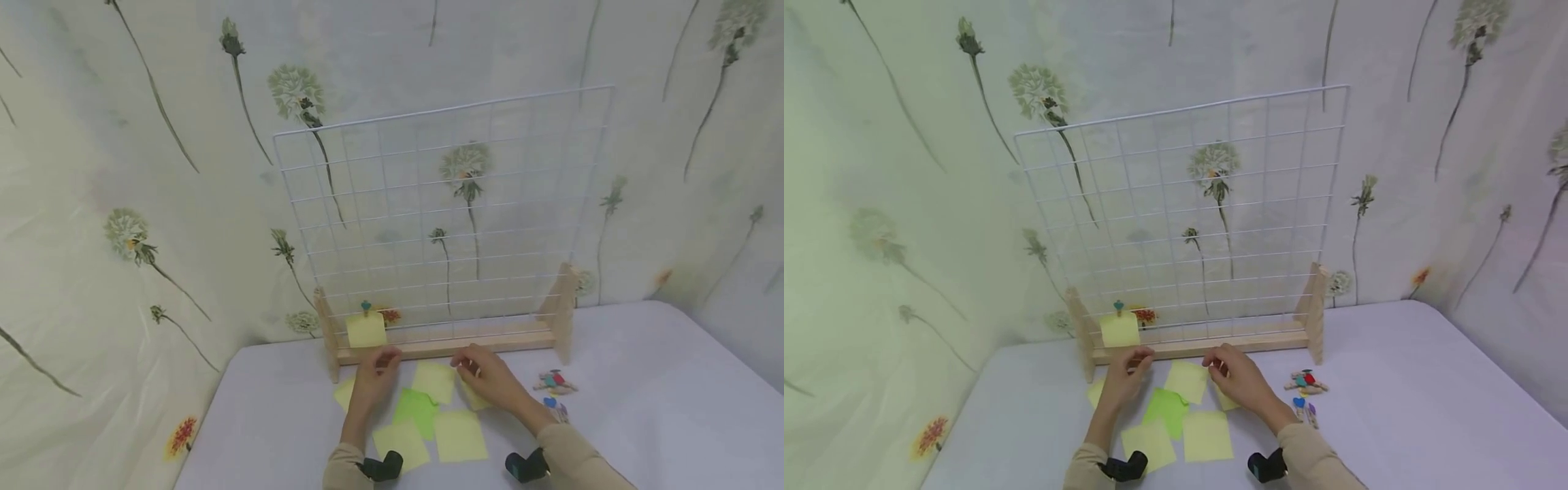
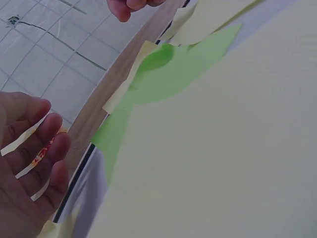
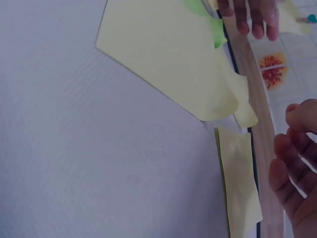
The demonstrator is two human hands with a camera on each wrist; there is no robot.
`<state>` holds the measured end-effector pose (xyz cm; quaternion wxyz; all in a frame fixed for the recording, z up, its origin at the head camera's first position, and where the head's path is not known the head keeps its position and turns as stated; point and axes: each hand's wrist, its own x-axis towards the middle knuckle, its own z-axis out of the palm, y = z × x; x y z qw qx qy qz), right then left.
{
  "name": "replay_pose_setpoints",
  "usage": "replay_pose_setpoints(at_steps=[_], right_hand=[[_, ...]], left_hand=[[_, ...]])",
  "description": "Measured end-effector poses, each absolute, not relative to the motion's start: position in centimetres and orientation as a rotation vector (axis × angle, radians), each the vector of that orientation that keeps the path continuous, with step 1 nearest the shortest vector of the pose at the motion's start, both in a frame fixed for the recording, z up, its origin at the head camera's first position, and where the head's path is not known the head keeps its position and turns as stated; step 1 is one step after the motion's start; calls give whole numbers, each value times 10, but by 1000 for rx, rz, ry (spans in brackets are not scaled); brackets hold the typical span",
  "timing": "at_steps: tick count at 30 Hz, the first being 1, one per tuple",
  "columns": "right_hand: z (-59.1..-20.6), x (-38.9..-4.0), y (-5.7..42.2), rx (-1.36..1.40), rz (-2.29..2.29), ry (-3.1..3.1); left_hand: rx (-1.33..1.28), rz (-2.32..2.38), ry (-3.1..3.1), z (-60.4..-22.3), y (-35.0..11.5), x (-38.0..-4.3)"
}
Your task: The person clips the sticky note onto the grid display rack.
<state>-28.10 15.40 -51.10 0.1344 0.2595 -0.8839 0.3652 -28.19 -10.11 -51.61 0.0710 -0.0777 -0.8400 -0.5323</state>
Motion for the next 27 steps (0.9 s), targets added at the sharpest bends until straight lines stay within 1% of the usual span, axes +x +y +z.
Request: replay_pose_setpoints(at_steps=[6, 13, 18, 27], right_hand=[[-515, -276, 167, 719, 1073, -2536], [-518, -271, 181, 692, 1062, -2481], [-522, -270, 192, 613, 1054, -2498], [-519, -246, 213, 556, 1140, -2456]], left_hand=[[-311, -1659, -2601, -528, -95, -277], [-478, -1558, -2616, -531, -93, -276], [-557, -1463, -2666, -531, -94, -278], [-742, -1259, -2628, -539, -90, -278]])
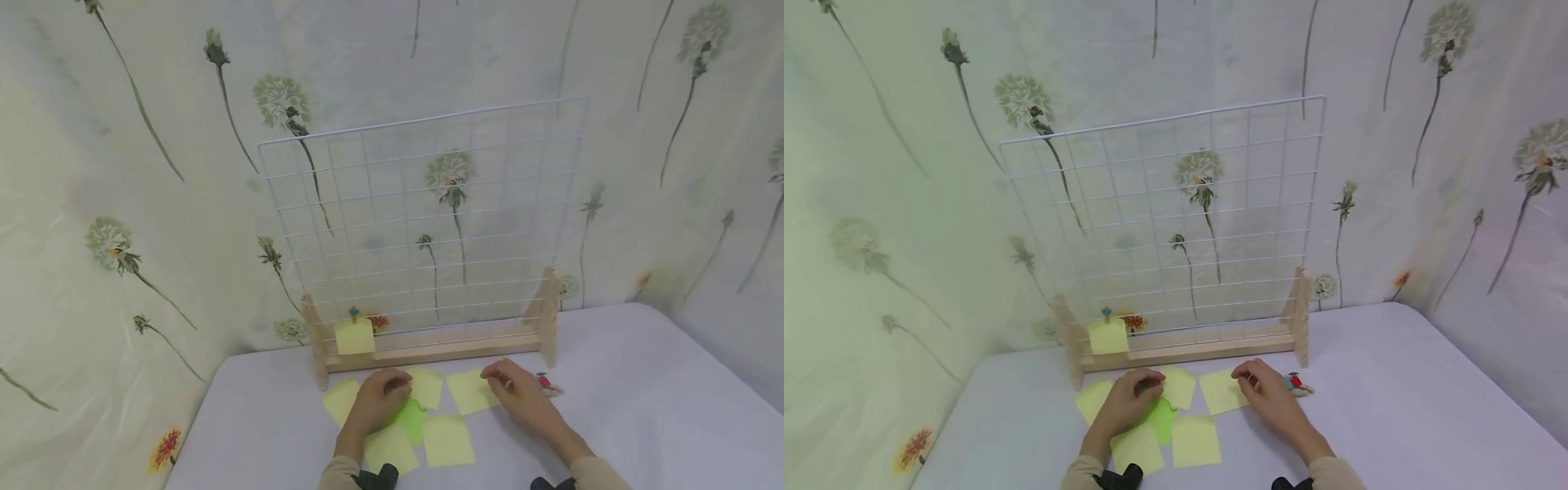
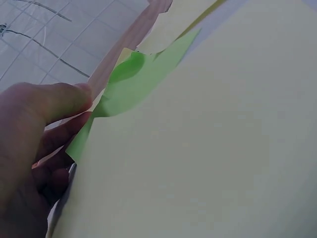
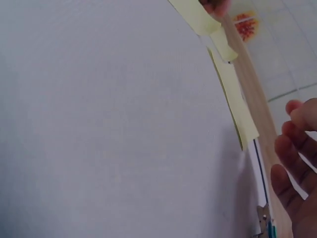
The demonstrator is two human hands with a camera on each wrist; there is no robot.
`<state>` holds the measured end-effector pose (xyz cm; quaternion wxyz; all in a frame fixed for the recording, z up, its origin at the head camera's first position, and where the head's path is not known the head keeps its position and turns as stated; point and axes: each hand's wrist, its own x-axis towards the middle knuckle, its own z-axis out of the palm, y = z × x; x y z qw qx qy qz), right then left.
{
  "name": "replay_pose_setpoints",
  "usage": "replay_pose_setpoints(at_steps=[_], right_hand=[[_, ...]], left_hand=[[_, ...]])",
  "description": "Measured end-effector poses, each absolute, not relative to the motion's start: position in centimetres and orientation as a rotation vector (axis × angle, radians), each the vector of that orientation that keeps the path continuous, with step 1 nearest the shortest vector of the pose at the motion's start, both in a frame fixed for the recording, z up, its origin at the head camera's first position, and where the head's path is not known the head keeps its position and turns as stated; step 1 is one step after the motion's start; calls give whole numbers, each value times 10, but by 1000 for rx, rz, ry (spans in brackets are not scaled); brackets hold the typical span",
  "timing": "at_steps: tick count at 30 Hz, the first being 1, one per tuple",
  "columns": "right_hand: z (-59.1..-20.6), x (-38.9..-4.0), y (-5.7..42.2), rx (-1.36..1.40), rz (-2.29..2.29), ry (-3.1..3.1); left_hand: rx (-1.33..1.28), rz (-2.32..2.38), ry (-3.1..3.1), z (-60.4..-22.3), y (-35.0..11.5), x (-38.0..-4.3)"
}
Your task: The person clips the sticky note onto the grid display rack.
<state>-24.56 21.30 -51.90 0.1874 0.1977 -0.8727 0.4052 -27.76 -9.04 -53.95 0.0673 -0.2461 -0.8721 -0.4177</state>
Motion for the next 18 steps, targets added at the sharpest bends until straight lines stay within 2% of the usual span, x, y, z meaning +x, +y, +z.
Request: replay_pose_setpoints(at_steps=[6, 18], right_hand=[[-527, -237, 228, 446, 1095, -2461], [-524, -221, 242, 408, 1059, -2385]], left_hand=[[-760, -1161, -2596, -546, -90, -277], [-817, -1079, -2526, -545, -90, -278]])
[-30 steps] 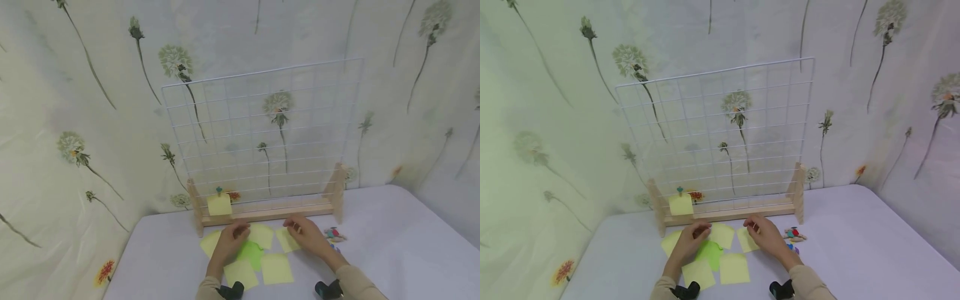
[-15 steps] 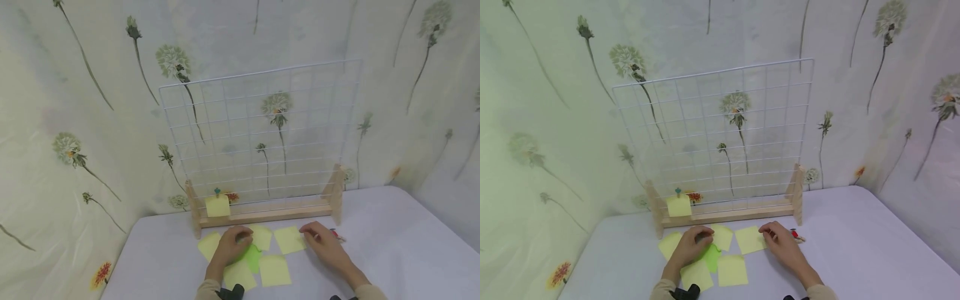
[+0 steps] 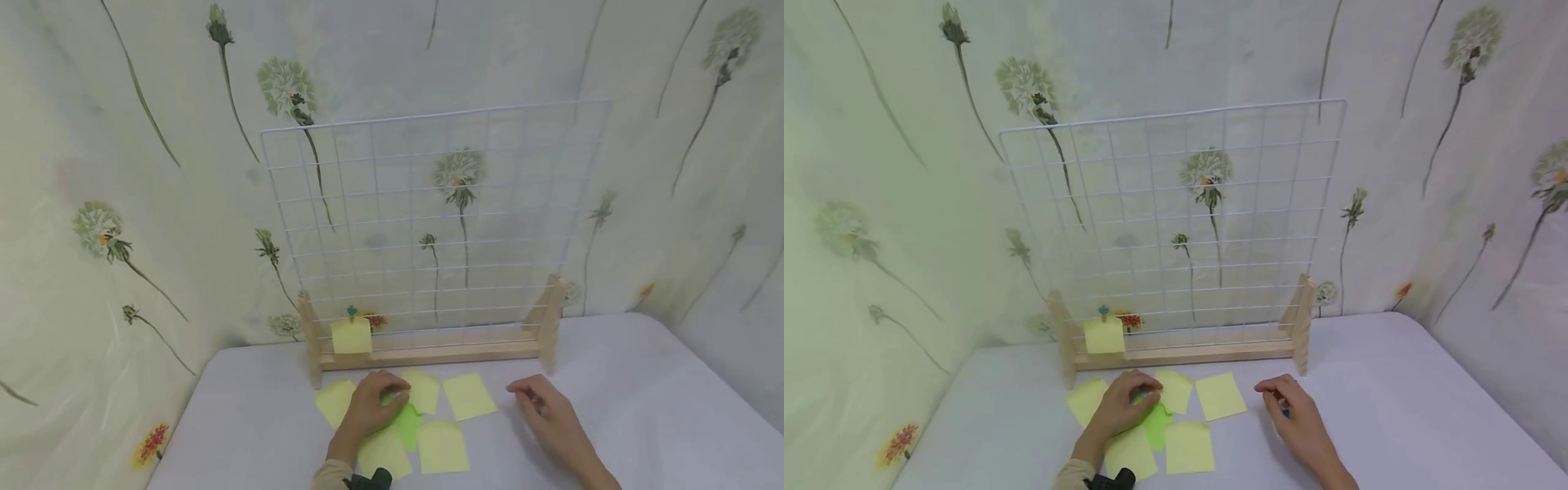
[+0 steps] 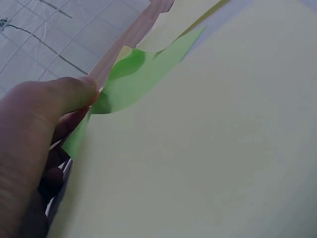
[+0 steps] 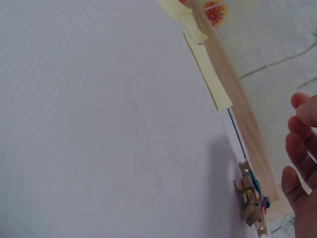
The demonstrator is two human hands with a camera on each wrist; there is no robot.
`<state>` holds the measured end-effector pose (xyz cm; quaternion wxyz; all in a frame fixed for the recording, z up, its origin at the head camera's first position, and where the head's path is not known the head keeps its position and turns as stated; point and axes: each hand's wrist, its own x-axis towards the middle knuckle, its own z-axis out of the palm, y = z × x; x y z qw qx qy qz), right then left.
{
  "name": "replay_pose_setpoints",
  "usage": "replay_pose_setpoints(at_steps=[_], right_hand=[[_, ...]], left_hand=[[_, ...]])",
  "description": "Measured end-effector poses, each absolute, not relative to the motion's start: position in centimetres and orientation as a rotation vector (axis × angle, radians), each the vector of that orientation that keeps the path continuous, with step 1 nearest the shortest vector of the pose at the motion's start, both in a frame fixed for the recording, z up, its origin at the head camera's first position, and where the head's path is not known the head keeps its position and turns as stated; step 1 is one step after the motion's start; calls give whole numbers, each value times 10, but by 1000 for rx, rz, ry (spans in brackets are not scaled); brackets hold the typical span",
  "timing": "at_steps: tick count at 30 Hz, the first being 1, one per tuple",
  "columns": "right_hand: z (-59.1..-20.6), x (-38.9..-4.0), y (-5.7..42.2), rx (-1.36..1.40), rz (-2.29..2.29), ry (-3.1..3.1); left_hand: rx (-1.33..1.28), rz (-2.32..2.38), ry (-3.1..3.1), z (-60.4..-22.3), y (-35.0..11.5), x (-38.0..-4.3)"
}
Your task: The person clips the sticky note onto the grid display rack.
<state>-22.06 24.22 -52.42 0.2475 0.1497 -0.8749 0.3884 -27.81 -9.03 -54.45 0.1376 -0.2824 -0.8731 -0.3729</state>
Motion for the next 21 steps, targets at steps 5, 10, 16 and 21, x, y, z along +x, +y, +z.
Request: replay_pose_setpoints(at_steps=[5, 10, 16, 21], right_hand=[[-525, -205, 254, 230, 1071, -2442], [-530, -191, 267, 28, 1127, -2508], [-531, -182, 279, -157, 1152, -2537], [-537, -178, 282, -199, 1096, -2589]], left_hand=[[-822, -1028, -2515, -544, -91, -277], [-828, -1016, -2471, -547, -91, -280], [-834, -1035, -2470, -546, -94, -284], [-862, -1154, -2576, -547, -95, -280]])
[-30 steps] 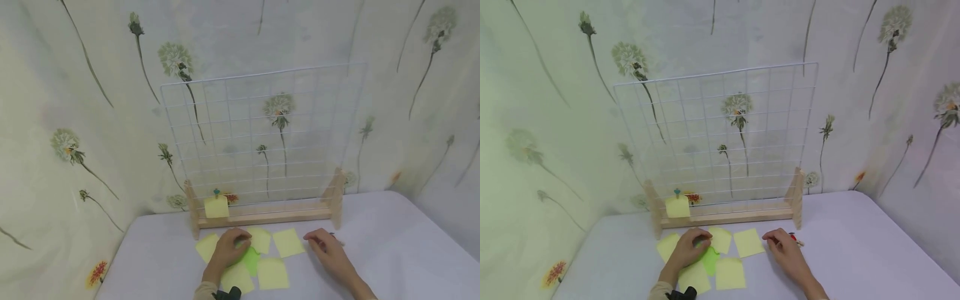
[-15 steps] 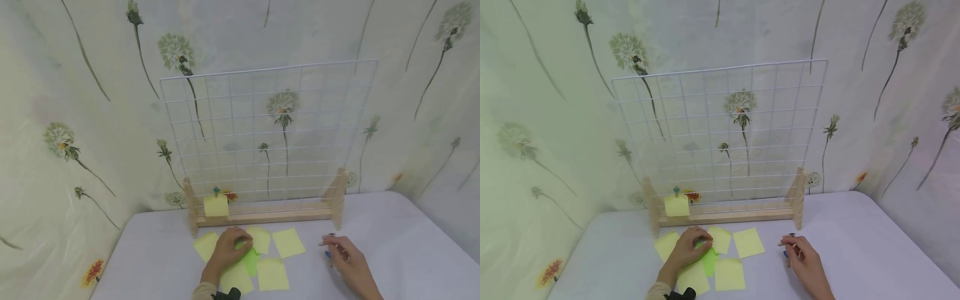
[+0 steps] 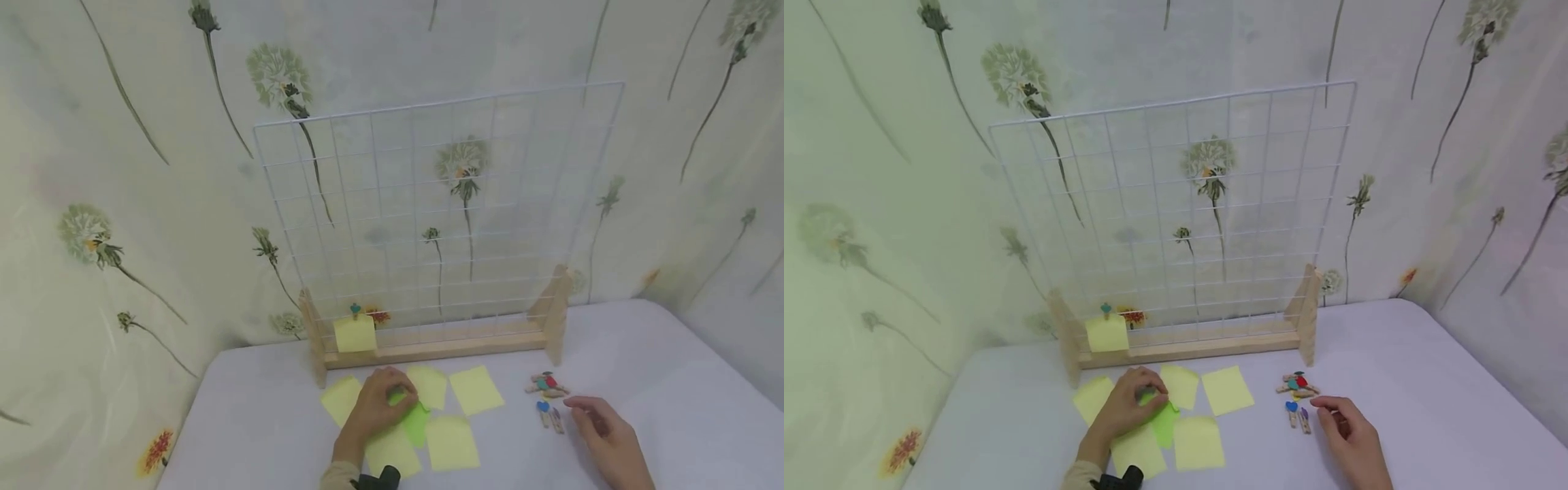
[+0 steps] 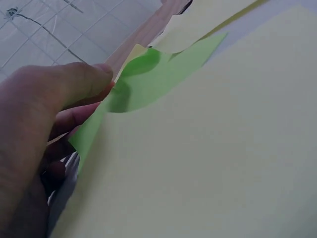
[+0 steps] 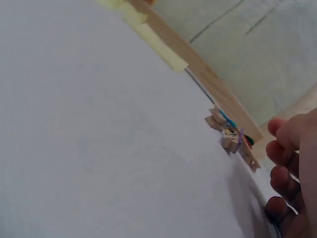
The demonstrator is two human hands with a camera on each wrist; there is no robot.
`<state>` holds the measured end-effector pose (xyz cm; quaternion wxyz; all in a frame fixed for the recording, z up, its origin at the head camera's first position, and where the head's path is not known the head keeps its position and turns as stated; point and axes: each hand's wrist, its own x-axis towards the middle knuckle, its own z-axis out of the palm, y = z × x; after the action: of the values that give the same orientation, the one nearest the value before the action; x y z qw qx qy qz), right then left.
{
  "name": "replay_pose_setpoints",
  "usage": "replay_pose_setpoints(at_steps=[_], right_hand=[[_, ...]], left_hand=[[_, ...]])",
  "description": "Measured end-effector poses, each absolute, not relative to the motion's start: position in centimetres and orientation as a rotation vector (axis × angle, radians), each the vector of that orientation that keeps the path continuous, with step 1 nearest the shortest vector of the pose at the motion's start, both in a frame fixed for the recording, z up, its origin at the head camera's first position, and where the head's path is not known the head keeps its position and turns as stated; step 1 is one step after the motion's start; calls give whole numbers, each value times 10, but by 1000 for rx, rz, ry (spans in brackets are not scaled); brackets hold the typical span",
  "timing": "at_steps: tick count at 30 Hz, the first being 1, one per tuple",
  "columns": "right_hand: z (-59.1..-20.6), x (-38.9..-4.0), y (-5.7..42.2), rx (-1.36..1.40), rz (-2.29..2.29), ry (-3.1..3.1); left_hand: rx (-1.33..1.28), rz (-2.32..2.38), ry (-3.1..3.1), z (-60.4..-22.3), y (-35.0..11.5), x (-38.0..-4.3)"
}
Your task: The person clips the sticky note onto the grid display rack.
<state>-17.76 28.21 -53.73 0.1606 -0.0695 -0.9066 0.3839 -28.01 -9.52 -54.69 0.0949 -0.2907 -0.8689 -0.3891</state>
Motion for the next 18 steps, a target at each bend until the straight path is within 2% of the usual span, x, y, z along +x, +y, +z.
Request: replay_pose_setpoints(at_steps=[10, 18], right_hand=[[-540, -177, 278, -176, 1013, -2756], [-544, -174, 272, -181, 979, -2688]], left_hand=[[-811, -1326, -2485, -540, -99, -278], [-694, -1306, -2737, -531, -106, -271]])
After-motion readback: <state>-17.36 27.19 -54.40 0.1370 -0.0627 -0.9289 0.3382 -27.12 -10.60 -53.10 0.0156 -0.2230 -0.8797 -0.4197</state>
